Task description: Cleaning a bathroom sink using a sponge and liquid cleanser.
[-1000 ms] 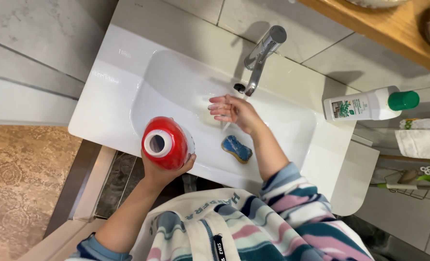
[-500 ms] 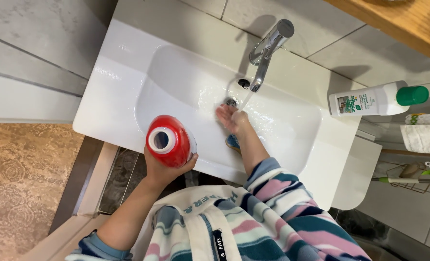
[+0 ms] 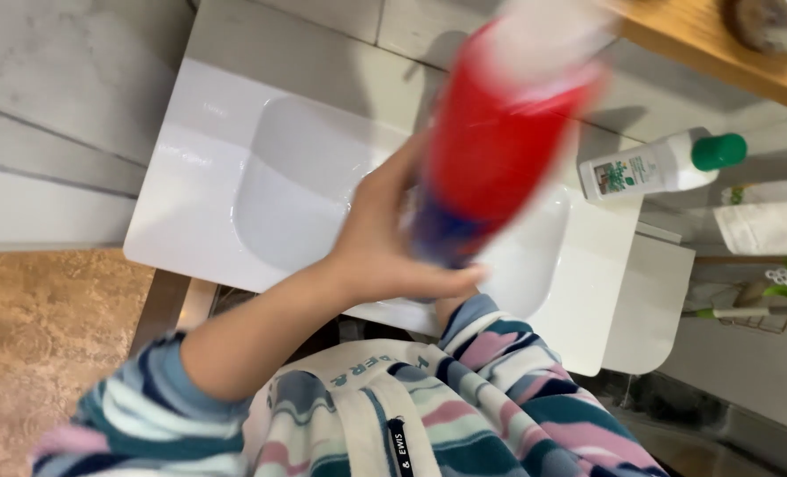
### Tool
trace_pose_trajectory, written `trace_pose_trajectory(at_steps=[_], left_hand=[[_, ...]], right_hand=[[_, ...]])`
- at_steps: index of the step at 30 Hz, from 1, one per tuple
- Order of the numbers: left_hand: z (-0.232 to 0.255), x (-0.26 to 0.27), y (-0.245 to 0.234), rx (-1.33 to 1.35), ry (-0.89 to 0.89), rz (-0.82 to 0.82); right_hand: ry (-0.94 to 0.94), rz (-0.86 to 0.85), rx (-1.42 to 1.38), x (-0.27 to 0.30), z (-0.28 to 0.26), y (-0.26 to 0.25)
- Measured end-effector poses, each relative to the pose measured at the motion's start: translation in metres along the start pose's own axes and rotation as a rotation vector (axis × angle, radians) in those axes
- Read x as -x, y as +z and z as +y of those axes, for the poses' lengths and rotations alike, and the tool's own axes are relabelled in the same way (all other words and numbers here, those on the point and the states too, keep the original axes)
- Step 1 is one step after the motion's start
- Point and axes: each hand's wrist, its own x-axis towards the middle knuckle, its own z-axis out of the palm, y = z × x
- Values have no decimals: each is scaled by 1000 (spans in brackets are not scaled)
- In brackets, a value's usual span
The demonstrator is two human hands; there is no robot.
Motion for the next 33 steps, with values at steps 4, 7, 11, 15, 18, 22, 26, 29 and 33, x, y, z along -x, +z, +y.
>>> trace_pose_trajectory(at_steps=[4, 7, 11, 15, 18, 22, 26, 29, 33], left_hand=[[38, -70, 57, 1, 174, -205], [68, -116, 112, 56, 216, -199], [92, -181, 183, -52, 239, -172], [98, -203, 245, -67, 324, -215], [95, -204, 282, -96, 367, -233], [84, -206, 316, -152, 424, -226], [68, -211, 337, -208, 476, -191], [47, -210, 336, -256, 494, -147], [36, -212, 333, -330, 536, -99]], right_hand=[[-187, -119, 66, 52, -25, 20], [-358, -208, 136, 88, -64, 37], [-592, -333, 244, 119, -107, 64], [-740, -392, 330, 109, -96, 55], [-953, -278, 599, 65, -53, 24], [-882, -273, 533, 50, -39, -1], [-799, -284, 488, 38, -26, -24], [-714, -308, 461, 38, -9, -35], [-621, -336, 421, 35, 2, -38]])
